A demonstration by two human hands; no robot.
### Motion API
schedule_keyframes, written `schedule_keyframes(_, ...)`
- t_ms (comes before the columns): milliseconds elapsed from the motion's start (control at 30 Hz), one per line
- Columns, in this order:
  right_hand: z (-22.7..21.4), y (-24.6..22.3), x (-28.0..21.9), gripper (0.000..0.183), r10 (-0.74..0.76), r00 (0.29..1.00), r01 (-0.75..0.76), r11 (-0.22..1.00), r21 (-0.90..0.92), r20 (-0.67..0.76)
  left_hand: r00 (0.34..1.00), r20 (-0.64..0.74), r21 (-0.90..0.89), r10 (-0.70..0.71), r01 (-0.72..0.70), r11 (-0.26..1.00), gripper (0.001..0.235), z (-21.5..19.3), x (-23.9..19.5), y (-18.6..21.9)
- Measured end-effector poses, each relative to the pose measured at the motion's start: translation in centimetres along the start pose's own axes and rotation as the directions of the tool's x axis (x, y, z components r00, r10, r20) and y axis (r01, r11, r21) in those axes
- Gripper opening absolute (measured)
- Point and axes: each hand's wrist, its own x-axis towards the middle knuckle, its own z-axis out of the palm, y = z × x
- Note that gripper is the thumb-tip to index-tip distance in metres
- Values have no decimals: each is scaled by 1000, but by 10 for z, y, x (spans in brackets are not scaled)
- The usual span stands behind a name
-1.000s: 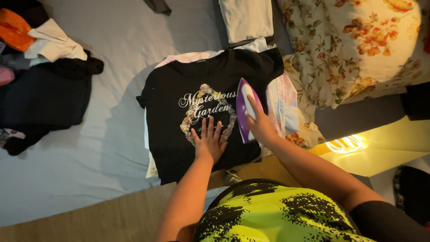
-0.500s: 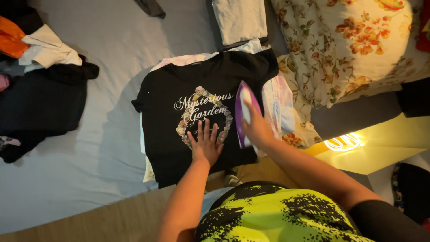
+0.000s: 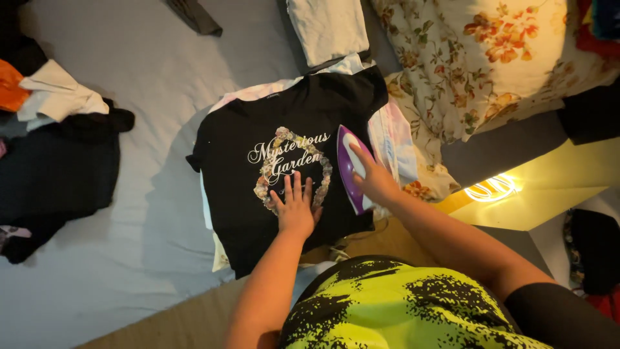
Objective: Ironing a black t-shirt and then folding several pieces of clothing on a bed.
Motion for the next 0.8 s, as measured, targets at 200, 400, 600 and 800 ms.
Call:
schedule_keyframes(200, 21, 47, -2, 99, -110, 983, 140, 968, 207, -148, 991, 84, -18, 101, -100, 995, 90, -17, -9, -21)
schedule_keyframes(400, 19, 43, -31, 100, -23, 997, -10, 913, 409, 74, 965, 125, -200, 229, -202, 959, 73, 1, 18, -55)
schedule_keyframes(600, 12, 4, -19, 97, 84, 980, -119, 974, 193, 179, 915, 10, -279, 404, -385, 880, 48, 7, 42, -92)
schedule_keyframes(800, 3, 8, -9, 96, 96, 989, -115, 976, 185, 109, 929, -82, -230, 360, -369, 901, 38, -57, 78, -58)
